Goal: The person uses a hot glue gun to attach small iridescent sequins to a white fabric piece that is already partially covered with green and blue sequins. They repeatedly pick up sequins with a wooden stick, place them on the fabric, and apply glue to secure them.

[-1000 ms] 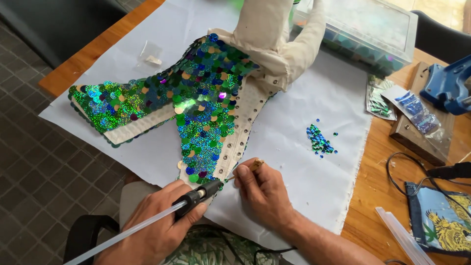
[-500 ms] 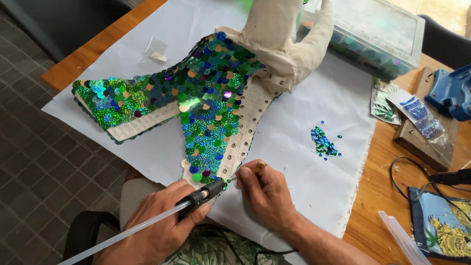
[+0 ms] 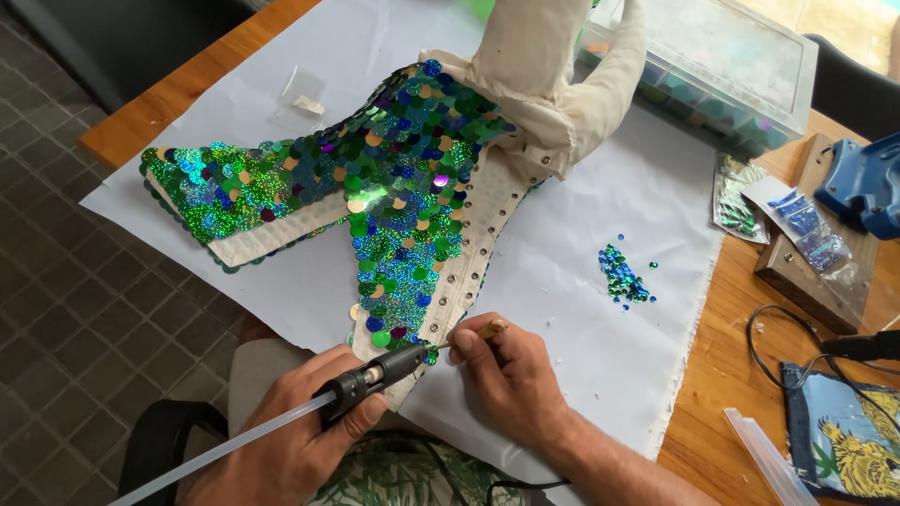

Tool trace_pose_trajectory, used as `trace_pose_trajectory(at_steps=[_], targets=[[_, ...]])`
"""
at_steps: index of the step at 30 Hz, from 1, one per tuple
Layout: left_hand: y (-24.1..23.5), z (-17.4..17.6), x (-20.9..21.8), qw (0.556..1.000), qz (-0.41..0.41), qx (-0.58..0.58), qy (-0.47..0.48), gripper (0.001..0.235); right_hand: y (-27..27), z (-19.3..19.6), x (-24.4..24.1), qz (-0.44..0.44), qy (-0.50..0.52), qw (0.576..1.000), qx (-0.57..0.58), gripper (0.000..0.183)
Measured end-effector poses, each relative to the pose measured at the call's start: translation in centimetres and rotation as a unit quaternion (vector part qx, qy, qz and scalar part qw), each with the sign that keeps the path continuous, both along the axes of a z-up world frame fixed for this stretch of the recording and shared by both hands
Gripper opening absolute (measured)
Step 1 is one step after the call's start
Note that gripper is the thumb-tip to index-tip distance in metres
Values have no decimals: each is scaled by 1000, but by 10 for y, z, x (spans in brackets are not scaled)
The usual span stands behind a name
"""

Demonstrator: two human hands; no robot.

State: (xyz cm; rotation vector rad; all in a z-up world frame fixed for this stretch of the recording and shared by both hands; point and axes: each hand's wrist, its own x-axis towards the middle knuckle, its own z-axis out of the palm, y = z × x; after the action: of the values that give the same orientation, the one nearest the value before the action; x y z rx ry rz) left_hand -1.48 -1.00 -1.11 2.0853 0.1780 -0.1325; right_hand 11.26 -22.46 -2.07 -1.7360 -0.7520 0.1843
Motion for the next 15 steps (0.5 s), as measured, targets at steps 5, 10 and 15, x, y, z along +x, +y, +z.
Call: trace_pose_trajectory(at_steps=[5, 10, 15], targets=[[-1, -2, 1, 1000, -8, 1, -18, 48, -1, -2, 1, -9, -48, 998, -39, 24], [0, -2, 0, 1000, 5, 6, -5, 47, 0, -2, 1, -14, -75, 996, -44, 23], [1, -7, 1, 1000, 13, 0, 13, 49, 0, -2, 2, -17, -64, 996, -66, 25]])
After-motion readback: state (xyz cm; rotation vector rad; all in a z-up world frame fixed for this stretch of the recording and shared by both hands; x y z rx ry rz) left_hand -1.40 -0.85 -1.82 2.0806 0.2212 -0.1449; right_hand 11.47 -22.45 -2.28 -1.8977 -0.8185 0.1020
